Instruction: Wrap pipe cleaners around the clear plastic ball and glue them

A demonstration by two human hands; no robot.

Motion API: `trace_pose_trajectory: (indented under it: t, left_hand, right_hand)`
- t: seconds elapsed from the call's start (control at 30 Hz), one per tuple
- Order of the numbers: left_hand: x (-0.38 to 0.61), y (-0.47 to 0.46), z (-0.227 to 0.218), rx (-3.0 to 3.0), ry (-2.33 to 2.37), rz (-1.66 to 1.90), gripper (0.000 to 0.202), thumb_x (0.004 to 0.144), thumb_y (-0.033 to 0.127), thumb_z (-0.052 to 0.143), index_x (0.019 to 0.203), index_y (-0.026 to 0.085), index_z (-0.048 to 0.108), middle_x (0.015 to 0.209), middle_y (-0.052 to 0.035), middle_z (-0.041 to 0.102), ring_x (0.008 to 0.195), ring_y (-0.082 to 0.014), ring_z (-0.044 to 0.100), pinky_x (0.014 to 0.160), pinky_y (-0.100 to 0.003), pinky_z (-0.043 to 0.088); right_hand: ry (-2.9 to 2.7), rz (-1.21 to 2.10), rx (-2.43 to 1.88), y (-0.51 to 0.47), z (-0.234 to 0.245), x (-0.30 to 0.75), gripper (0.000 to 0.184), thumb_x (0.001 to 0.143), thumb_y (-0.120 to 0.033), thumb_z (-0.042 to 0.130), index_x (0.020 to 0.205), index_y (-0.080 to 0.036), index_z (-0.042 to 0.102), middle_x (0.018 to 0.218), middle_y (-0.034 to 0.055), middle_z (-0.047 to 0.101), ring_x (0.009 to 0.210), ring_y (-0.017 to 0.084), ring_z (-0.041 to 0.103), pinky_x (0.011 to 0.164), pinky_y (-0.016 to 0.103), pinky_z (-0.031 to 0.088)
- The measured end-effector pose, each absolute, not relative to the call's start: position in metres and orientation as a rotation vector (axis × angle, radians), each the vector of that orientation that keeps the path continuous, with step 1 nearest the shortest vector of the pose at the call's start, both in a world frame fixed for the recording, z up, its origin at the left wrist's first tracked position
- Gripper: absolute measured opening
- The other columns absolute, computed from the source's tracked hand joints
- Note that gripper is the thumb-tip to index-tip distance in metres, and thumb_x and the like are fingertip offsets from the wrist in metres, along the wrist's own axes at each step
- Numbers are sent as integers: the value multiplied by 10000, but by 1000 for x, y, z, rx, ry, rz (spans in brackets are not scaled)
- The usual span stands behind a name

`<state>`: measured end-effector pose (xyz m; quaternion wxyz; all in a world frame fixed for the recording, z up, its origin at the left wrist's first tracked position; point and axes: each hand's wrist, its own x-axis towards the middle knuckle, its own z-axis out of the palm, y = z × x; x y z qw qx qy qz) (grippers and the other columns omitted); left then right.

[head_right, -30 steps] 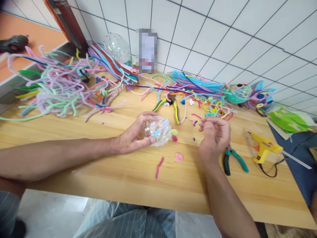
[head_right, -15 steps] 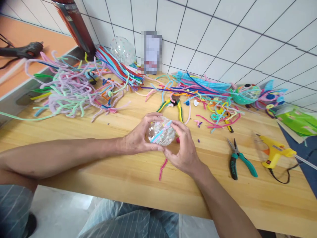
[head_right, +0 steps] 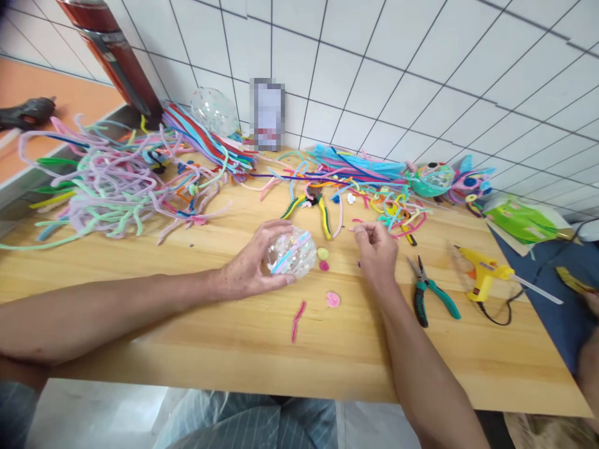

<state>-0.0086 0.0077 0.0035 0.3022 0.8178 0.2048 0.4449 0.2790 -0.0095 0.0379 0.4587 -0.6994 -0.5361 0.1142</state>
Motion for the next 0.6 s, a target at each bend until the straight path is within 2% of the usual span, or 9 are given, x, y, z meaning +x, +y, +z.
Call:
trace_pose_trajectory:
  t: [0.23,0.43,0.5,0.6]
  left_hand:
    - [-4,7,0,2144,549,1173,844,848,382,865,1540,226,408,1533,-211,495,1523,-374,482,1266,-630,456]
    - [-2,7,-2,2116,525,1155,869,824,378,884,1540,234,413,1540,-211,507,1532,-378,480,1265,-629,455]
    - [-2,7,-2,2113,514,1147,872,819,367,887,1540,243,413,1545,-208,509,1539,-377,476,1268,-628,454]
    - [-1,8,-3,2122,509,1151,871,818,370,885,1539,244,413,1540,-202,514,1533,-374,486,1271,-626,458]
  right_hand:
    - [-1524,329,-1979,3,44,279,317,862,-504,595,845,-214,721,809,55,772,739,221,660,743,367,509]
    - [-1683,240,-2289,36,46,272,284,890,-471,615,898,-226,756,987,125,827,964,298,732,856,401,506]
    - [-1704,228,-2399,53,45,270,255,887,-434,630,872,-215,758,964,155,822,976,320,739,845,404,502]
    - [-1738,259,-2501,74,52,273,170,842,-310,645,736,-212,734,810,160,788,913,327,741,797,389,485]
